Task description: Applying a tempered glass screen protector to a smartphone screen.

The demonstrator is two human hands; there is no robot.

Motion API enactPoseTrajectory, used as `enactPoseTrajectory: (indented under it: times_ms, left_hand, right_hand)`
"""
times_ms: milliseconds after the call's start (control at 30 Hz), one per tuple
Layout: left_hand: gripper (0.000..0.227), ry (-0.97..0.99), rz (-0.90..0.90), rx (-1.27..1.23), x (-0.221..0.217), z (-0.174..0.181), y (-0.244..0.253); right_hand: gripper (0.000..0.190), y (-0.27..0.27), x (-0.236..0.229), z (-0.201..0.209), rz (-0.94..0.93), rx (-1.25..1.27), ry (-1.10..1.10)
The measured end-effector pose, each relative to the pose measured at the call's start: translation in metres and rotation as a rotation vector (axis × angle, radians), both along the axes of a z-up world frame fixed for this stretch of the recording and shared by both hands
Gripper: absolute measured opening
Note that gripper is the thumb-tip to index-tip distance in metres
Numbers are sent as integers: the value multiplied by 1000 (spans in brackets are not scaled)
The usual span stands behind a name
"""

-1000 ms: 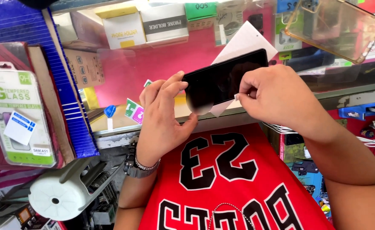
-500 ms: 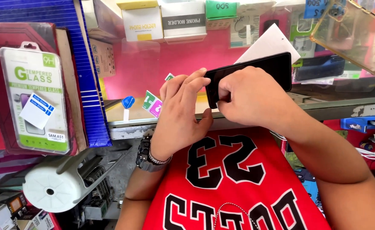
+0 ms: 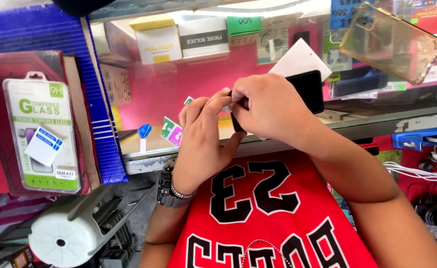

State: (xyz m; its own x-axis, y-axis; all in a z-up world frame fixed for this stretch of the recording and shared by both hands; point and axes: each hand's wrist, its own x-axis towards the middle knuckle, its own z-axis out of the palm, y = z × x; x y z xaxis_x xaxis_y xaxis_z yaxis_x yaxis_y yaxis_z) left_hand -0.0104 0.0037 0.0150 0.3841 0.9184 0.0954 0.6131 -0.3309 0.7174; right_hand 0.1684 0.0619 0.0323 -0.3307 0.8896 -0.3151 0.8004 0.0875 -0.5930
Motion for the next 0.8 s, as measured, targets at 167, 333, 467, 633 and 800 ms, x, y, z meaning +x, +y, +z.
enactPoseTrajectory:
  times_ms: [167,333,467,633,800]
  left_hand:
    - [64,-13,-1,-8,1,1,1]
    - [64,3,2,29,2,0,3]
    - [64,51,-40,65,3,2,5]
    - [81,177,-107,137,8,0,3]
    - [89,329,-145,203,15,4,1]
  right_hand:
    - [12,4,33,12,-98,-30,-89]
    - [14,-21,80,23,-261,-138,-141]
    - [14,-46,104,21,-500,-141,-93]
    - [42,-51,116,18,-670,-163,-26]
    - [1,-54,131,-7,-692,-36,196]
